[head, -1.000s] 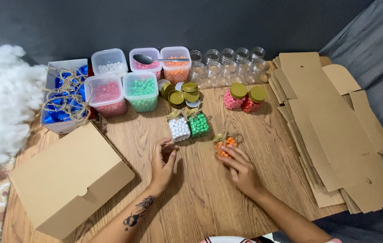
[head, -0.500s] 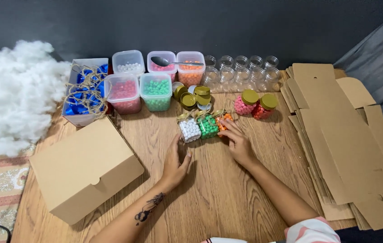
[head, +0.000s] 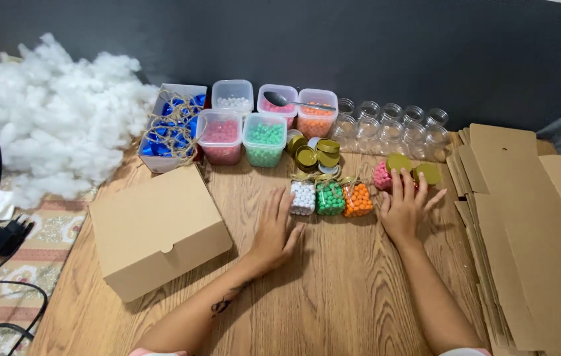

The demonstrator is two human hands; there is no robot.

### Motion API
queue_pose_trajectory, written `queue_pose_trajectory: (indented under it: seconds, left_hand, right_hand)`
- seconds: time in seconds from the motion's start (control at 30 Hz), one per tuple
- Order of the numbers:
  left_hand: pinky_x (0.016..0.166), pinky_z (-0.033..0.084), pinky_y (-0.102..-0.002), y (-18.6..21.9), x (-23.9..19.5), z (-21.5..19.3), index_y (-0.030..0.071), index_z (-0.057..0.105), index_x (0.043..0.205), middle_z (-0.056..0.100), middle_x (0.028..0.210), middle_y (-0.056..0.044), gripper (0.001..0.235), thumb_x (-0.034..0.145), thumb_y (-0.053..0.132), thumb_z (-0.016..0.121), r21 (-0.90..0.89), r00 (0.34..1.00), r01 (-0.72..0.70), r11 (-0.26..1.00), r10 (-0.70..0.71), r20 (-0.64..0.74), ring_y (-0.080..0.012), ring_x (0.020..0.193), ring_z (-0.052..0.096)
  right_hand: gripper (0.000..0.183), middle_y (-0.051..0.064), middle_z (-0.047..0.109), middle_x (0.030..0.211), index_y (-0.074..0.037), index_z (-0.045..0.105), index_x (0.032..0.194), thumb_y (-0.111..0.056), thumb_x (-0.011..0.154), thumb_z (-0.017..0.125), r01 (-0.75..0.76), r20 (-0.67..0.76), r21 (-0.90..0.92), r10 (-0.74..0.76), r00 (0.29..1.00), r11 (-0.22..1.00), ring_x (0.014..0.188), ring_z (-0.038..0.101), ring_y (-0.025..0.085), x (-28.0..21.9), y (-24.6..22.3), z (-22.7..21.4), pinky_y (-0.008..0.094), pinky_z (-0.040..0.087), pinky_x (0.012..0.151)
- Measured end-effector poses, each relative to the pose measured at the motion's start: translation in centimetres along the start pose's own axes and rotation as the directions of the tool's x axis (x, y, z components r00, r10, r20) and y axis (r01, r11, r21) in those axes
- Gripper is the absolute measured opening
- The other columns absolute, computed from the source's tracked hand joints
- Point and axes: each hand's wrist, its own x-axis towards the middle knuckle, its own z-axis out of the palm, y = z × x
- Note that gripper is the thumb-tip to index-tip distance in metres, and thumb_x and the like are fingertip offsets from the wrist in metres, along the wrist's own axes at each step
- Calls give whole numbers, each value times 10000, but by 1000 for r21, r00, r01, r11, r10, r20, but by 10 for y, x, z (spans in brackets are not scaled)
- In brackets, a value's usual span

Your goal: The person ties twine around the necks of small glass jars filled with colorful beads. They handle orange, pink, and red jars one at a time, wrapping and knotting the twine, then placing each finished jar in a row on the table.

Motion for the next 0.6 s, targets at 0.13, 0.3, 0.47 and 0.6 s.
queue_pose_trajectory:
  seconds: [0.13, 0.3, 0.47, 0.6]
  left_hand:
    - [1177, 163, -665, 16, 34, -50, 119, 513, 1481, 403, 1590, -184, 617, 894, 253, 649, 367, 971, -237, 900, 235, 50, -491, 1501, 265]
    - [1183, 303, -482, -109, 79, -90, 236, 663, 1036, 761, 876, -13, 311, 732, 255, 726, 652, 987, 80, 754, -152, 54, -244, 971, 757]
    - [706, 604, -526, -115, 113, -170, 162, 663, 1281, 742, 1000, -80, 446, 844, 193, 748, 618, 914, 367, 696, -393, -99, -354, 903, 754]
    - [916, 389, -660, -172, 106, -159, 92, 709, 1125, 743, 935, -182, 398, 862, 387, 752, 706, 881, 427, 565, -434, -185, -447, 962, 715]
  right_hand:
    - [453, 58, 649, 1269, -179, 725, 1380, -331, 957, 676, 6, -141, -14, -8, 990, 1000, 1277, 533, 328, -10, 19, 20, 759, 95, 1145]
    - [227, -3, 627, 1123, -241, 805, 1153, -341, 1049, 630, 5, -226, 99, 18, 974, 995, 1185, 525, 259, -16, 27, 26, 707, 94, 1162]
    - [395, -5, 653, 1117, -217, 782, 1085, 14, 854, 560, -11, -214, 237, 63, 975, 971, 1160, 599, 255, -13, 16, 7, 647, 86, 1190]
    - [292, -46, 719, 1076, -180, 620, 784, 84, 849, 514, -10, -170, 329, 70, 983, 944, 1127, 701, 242, -18, 14, 9, 670, 7, 1236]
